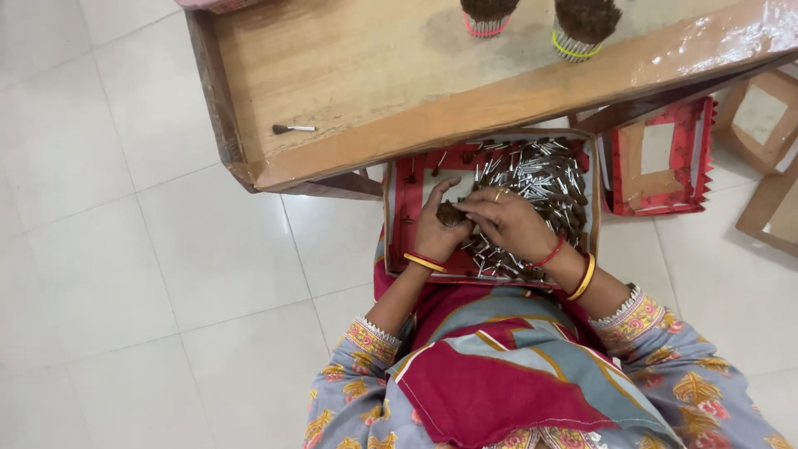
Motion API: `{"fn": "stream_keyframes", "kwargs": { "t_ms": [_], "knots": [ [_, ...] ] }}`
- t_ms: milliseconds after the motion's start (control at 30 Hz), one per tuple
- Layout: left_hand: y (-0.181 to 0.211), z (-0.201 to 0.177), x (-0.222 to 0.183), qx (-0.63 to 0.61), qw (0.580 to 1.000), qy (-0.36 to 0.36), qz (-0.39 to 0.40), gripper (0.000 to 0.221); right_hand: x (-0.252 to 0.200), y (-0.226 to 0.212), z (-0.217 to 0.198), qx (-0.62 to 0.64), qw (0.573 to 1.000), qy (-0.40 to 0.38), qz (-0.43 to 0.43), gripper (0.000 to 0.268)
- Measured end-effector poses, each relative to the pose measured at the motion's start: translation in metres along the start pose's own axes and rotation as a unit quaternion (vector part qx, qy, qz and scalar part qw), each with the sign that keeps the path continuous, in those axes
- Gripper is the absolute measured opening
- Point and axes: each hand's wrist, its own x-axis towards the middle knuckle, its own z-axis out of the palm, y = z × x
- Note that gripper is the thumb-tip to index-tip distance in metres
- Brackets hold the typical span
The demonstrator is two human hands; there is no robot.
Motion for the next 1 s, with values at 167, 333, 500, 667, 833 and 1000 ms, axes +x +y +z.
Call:
{"fn": "stream_keyframes", "kwargs": {
  "t_ms": [167, 333, 500, 667, 833, 1000],
  "knots": [
    [-0.04, -0.01, 0.019, -0.21, 0.976, -0.033, -0.048, 0.044, 0.001, -0.004, -0.001, 0.06, 0.993, 0.093, 0.038, 0.029],
    [-0.075, -0.004, 0.026, -0.451, 0.87, -0.054, -0.191, 0.023, -0.007, -0.008, 0.006, 0.035, 0.979, 0.2, 0.01, 0.021],
    [-0.107, 0.007, 0.044, -0.375, 0.921, -0.078, -0.079, 0.032, 0.03, -0.047, -0.007, -0.077, 0.979, 0.086, -0.17, 0.09],
    [-0.098, 0.007, 0.039, -0.396, 0.895, -0.191, -0.076, 0.046, 0.027, 0.001, 0.009, -0.009, 0.99, -0.142, -0.013, 0.112],
    [-0.117, 0.005, 0.047, -0.49, 0.855, -0.161, -0.059, 0.044, 0.028, -0.011, 0.007, -0.036, 0.991, -0.111, -0.058, 0.114],
    [-0.098, -0.001, 0.036, -0.468, 0.858, -0.209, -0.034, 0.03, 0.025, -0.012, 0.006, -0.002, 0.993, -0.085, -0.079, 0.115]
  ]
}}
